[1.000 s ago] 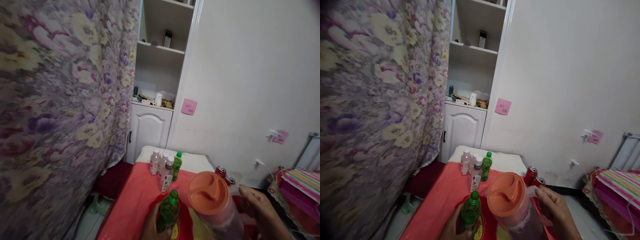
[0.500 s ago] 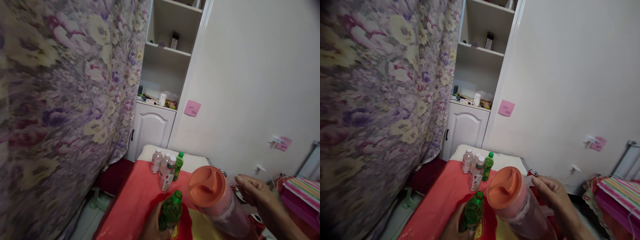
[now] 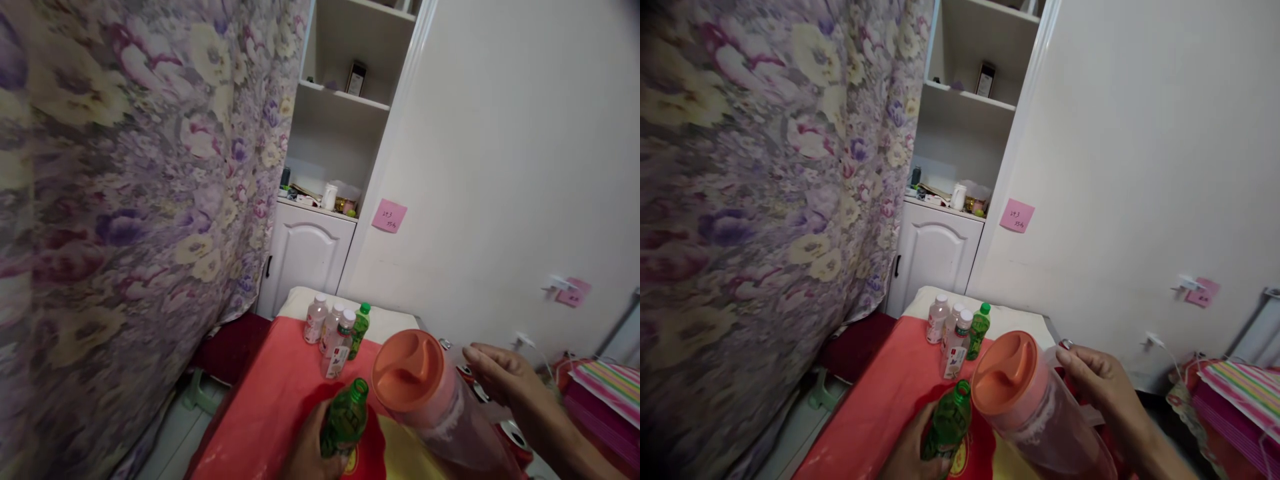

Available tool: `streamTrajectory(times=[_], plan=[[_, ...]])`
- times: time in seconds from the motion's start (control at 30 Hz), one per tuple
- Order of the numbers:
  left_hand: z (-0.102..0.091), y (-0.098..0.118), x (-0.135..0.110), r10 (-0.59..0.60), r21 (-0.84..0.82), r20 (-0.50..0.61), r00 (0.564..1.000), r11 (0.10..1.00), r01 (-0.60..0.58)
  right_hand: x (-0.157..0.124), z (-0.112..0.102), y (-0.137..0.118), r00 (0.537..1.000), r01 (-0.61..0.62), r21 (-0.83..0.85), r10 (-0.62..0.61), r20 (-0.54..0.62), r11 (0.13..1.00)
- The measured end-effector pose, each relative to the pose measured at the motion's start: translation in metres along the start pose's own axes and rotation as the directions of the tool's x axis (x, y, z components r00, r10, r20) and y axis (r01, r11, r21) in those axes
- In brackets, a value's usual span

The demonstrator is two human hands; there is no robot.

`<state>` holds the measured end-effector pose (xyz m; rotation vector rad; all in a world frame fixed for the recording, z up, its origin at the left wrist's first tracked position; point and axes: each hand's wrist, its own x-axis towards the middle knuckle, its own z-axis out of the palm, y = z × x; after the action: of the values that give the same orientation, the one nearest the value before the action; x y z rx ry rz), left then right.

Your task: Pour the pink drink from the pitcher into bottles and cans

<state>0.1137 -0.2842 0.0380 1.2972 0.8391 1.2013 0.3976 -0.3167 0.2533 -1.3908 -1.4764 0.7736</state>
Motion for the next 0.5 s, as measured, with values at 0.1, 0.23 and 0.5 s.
streamTrajectory(times=[0.1,0.23,0.5], plan=[[0.002,0.007,-0.003,-0.007,0.029,0.009,1.000,1.000,0.007,0.002,-0.001,-0.001,1.000,-0.002,-0.016,0.002,0.016,1.000],[0.003,0.010,-0.004,-0.017,0.035,0.019,1.000,0.999,0.016,0.001,0.001,-0.005,1.000,0.009,-0.019,-0.009,0.008,1.000],[0.007,0.020,-0.004,-0.043,0.050,-0.001,0.999,0.998,0.043,0.003,0.001,-0.002,1.000,0.021,-0.062,-0.022,-0.017,0.998]])
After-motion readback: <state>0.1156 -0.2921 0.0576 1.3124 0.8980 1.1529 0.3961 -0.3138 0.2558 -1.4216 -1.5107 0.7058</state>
